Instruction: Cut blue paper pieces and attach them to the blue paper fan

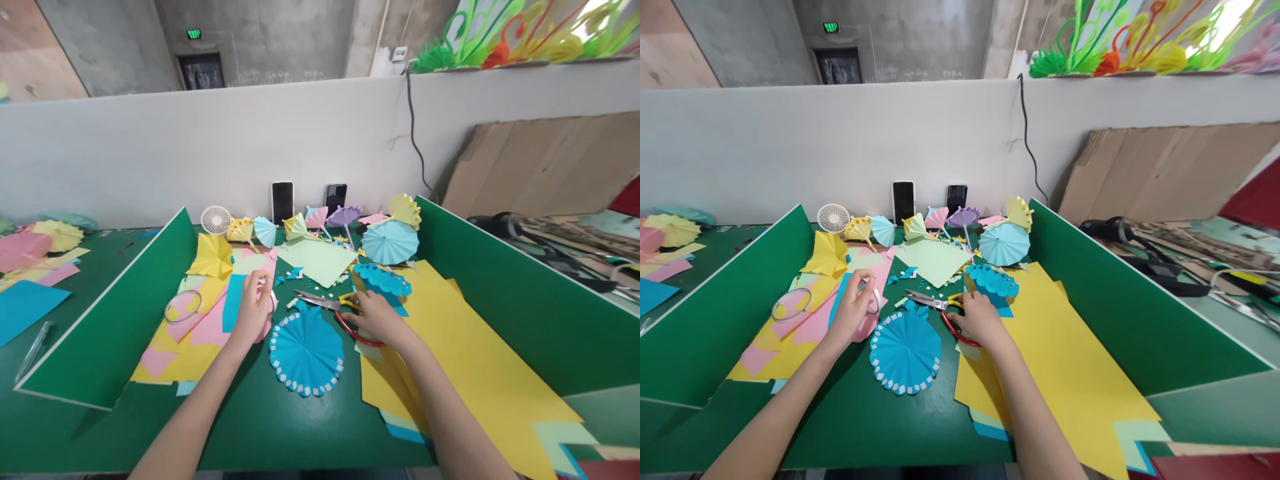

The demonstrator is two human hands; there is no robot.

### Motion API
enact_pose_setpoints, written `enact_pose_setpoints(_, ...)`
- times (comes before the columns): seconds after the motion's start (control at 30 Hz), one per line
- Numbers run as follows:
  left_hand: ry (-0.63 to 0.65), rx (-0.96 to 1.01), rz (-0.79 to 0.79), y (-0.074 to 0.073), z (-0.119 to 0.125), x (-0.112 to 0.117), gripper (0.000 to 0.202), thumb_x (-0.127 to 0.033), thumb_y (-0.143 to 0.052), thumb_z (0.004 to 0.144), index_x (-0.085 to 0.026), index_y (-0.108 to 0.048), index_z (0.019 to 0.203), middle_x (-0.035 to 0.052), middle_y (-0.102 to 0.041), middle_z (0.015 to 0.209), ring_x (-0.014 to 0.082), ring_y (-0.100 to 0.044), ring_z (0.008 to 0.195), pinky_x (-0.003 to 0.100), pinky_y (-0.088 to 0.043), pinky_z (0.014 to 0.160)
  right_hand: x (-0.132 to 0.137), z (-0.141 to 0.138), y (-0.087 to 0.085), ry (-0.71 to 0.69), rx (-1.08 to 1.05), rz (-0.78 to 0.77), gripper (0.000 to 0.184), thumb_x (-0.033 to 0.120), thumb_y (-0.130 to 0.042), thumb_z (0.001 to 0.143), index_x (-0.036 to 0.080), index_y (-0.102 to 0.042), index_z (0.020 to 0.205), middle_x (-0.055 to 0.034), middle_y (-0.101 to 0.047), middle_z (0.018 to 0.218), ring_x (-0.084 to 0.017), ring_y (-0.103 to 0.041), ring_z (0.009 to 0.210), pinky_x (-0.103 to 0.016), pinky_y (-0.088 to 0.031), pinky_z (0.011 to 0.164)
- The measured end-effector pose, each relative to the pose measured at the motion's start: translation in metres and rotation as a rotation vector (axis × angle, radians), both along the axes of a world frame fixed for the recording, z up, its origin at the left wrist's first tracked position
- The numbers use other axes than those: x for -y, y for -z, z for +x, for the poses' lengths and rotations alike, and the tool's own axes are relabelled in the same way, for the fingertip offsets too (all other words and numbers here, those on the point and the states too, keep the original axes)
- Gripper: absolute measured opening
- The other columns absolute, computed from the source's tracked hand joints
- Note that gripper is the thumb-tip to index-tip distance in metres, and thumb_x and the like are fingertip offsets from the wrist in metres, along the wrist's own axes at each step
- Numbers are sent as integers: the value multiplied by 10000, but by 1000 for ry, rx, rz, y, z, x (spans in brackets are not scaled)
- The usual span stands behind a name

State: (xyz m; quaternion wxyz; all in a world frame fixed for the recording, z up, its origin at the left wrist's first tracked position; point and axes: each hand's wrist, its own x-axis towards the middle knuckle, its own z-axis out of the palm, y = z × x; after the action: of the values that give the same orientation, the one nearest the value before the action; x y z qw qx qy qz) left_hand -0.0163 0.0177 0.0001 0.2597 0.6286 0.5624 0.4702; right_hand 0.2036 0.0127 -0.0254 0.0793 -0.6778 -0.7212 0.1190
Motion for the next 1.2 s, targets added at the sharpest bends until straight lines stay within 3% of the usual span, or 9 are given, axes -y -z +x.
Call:
enact_pose_setpoints(0.13, 6, 137, -65, 3, 0, 0, 125, -289, -393, 773, -213, -402, 872, -1, -488, 820, 104, -533, 761, 232, -434, 689, 2, 4, 4, -77, 41, 39, 328, 328, -536, 703, 136, -563, 967, -139, -568, 914, -260, -519, 866, -293, -386, 664)
enact_pose_setpoints(0.3, 10, 214, -40, 2, -1, 1, 200, -281, -392, 773, -210, -431, 956, -23, -477, 723, 80, -537, 613, 222, -440, 635, 3, 2, -3, -158, 56, 27, 228, 320, -510, 722, 132, -541, 849, -119, -579, 842, -222, -537, 786, -255, -366, 602)
enact_pose_setpoints(0.43, 26, 247, -48, 0, -3, 0, 270, -277, -412, 772, -201, -464, 1026, -22, -484, 692, 68, -508, 554, 213, -430, 597, 6, -5, -10, -51, 17, 12, 220, 306, -459, 744, 138, -445, 884, -92, -580, 743, -183, -547, 646, -223, -301, 480)
enact_pose_setpoints(0.57, 71, 288, -67, 3, -3, -1, 333, -259, -445, 756, -202, -490, 1081, -28, -491, 664, 56, -477, 513, 215, -417, 593, 8, -9, -12, 24, -279, -22, 329, 427, -491, 697, 189, -341, 869, 2, -512, 632, -138, -483, 530, -207, -281, 447)
enact_pose_setpoints(0.73, 171, 365, -140, 3, 2, 1, 455, -205, -459, 724, -202, -393, 1174, -57, -486, 603, 58, -460, 504, 201, -396, 553, 9, -13, -7, -140, -611, -121, 442, 524, -542, 610, 222, -263, 773, 79, -361, 563, -87, -324, 488, -202, -275, 448)
enact_pose_setpoints(0.8, 169, 364, -140, 2, 3, 2, 357, -220, -458, 726, -178, -436, 1080, -56, -498, 598, 63, -474, 511, 199, -390, 542, 10, -15, -7, -192, -640, -146, 455, 539, -541, 603, 222, -247, 743, 84, -326, 563, -79, -278, 495, -201, -262, 450)
enact_pose_setpoints(0.9, 179, 327, -138, 1, 5, 3, 129, -269, -466, 731, -159, -479, 798, -51, -495, 567, 65, -484, 499, 196, -384, 526, 12, -18, -10, -232, -648, -171, 469, 540, -554, 591, 220, -244, 736, 83, -309, 579, -76, -253, 512, -204, -256, 460)
enact_pose_setpoints(0.97, 181, 311, -145, 0, 5, 3, 137, -294, -475, 725, -160, -462, 695, -52, -484, 544, 62, -477, 480, 190, -376, 509, 14, -19, -11, -266, -653, -174, 467, 533, -556, 595, 220, -243, 741, 82, -299, 589, -76, -245, 522, -205, -255, 465)
enact_pose_setpoints(1.2, 149, 375, -197, -2, 6, 4, 136, -289, -484, 700, -160, -475, 658, -60, -478, 507, 52, -451, 430, 175, -348, 458, 13, -20, -4, -298, -642, -163, 440, 489, -563, 619, 221, -240, 749, 77, -298, 613, -79, -253, 541, -203, -260, 475)
